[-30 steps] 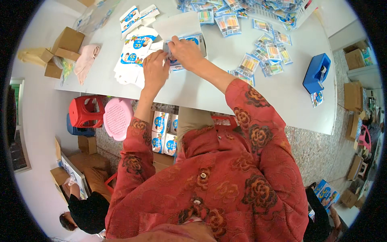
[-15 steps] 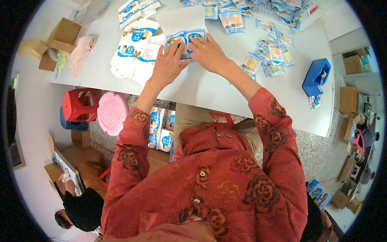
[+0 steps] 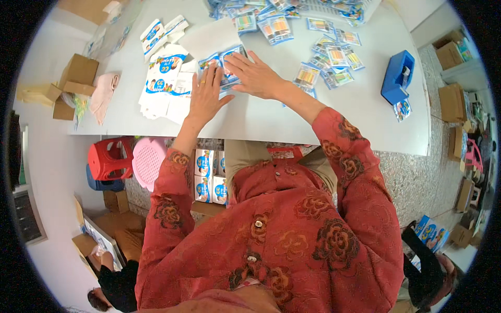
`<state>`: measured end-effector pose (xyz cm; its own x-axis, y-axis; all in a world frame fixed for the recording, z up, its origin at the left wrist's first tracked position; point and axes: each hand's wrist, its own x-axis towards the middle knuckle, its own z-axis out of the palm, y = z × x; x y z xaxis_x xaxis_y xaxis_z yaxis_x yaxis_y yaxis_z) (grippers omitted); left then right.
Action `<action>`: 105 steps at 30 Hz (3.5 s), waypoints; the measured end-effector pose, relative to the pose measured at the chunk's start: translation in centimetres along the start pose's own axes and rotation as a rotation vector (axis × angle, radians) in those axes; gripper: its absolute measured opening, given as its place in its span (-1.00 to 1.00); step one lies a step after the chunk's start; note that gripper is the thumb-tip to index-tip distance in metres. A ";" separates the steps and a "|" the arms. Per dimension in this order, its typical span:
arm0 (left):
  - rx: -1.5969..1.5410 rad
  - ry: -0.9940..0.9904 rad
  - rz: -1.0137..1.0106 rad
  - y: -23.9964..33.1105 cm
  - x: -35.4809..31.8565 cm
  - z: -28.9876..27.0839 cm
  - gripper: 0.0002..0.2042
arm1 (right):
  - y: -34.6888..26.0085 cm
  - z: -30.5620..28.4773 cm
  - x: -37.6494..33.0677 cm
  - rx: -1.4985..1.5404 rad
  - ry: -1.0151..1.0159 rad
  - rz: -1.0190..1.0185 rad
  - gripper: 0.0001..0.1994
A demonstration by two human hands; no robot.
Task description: Organizing, stacking, and packaging small paper labels or product sachets into containers and boxes.
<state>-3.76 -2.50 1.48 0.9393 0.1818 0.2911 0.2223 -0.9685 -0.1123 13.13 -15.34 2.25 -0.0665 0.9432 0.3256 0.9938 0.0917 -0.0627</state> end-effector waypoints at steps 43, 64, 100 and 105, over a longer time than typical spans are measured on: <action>-0.863 0.269 -0.585 4.8 0.4 1.1 -0.30 | -1.2 1.6 -1.7 0.352 0.139 0.666 -0.45; -0.141 0.064 0.065 3.8 3.4 0.4 -0.50 | -1.6 3.4 -3.2 0.162 0.292 0.569 -0.57; -1.119 0.292 -0.727 5.4 -0.2 1.5 -0.35 | 0.4 1.1 -1.2 0.052 0.267 0.111 -0.47; -0.972 0.329 -0.689 5.2 -0.8 2.1 -0.41 | 1.4 0.7 0.0 0.041 -0.018 -0.265 -0.59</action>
<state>-2.79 -7.30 -1.36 0.5618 0.7883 0.2510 0.2259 -0.4380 0.8701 14.45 -14.94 1.49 -0.3261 0.8898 0.3193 0.9370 0.3490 -0.0159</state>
